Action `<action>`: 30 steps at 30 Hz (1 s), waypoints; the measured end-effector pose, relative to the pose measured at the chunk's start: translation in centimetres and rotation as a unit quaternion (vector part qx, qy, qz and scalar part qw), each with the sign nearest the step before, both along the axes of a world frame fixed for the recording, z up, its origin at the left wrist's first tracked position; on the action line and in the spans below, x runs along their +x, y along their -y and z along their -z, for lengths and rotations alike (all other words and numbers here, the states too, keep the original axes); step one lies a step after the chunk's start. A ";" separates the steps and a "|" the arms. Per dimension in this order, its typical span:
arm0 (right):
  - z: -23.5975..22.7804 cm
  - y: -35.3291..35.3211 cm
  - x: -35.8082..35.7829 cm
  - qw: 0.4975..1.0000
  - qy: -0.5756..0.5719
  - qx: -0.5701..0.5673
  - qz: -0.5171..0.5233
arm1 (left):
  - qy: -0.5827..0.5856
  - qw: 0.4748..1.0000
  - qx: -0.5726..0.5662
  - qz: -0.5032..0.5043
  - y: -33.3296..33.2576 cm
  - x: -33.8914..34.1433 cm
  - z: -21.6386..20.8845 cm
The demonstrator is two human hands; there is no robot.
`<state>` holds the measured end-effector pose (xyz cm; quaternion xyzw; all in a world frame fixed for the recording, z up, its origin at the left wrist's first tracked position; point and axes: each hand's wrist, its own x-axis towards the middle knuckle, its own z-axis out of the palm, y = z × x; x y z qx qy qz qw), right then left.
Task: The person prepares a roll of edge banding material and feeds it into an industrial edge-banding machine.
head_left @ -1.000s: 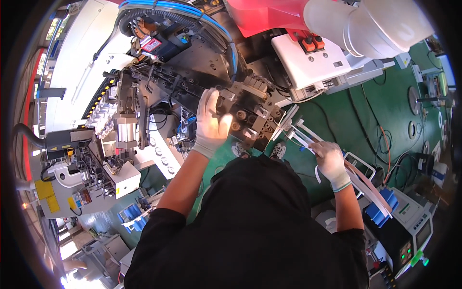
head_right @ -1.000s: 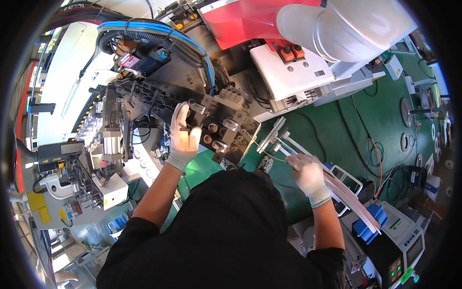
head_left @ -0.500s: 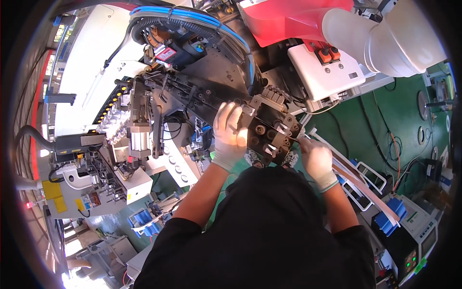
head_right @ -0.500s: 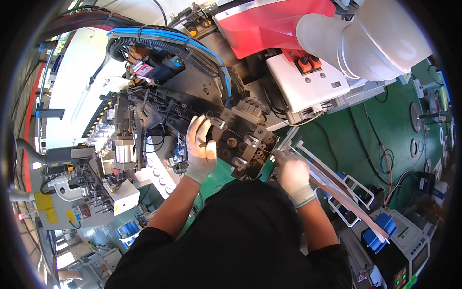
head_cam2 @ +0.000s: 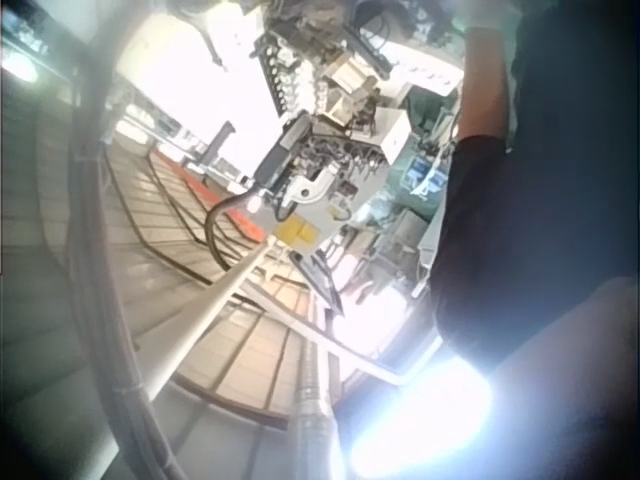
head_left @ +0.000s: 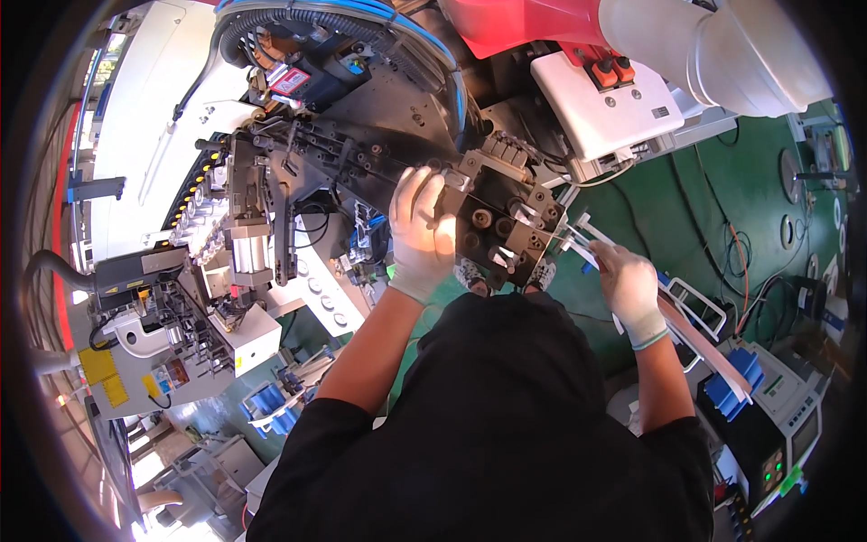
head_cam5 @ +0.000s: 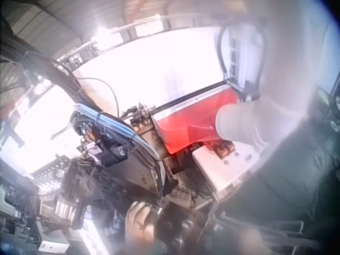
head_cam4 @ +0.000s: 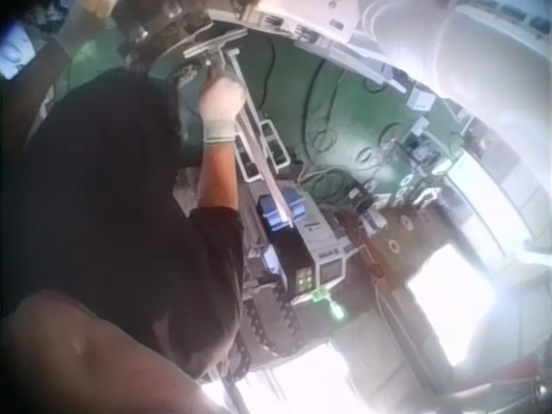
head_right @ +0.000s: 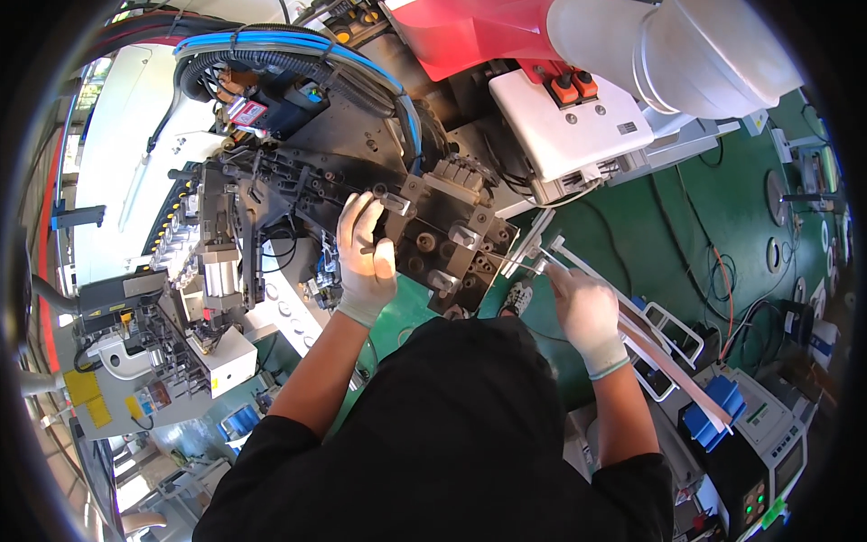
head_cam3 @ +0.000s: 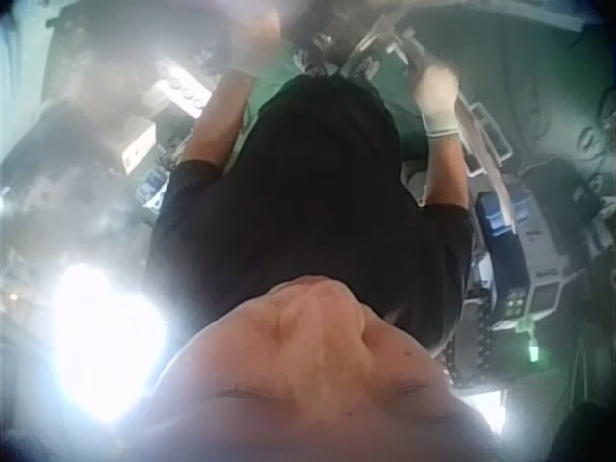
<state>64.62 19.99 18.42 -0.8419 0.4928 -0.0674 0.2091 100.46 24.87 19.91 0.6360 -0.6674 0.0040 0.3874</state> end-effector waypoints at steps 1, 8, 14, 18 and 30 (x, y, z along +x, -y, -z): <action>0.1 0.2 0.8 1.000 0.004 0.005 0.003 | 0.004 1.000 0.002 -0.002 0.0 0.0 0.1; 0.2 0.1 5.7 0.999 -0.018 0.050 -0.012 | 0.002 0.999 0.036 -0.025 -0.4 -0.3 -0.2; -1.4 0.0 5.3 1.000 0.011 0.006 -0.020 | -0.051 0.997 0.045 -0.046 -2.7 0.8 0.5; -1.7 -0.7 0.3 0.998 0.029 0.062 -0.016 | -0.095 0.993 0.019 -0.064 -7.7 1.8 2.1; 1.6 0.0 0.0 0.991 0.069 -0.102 0.057 | -0.385 0.852 0.309 -0.177 -13.6 1.9 3.1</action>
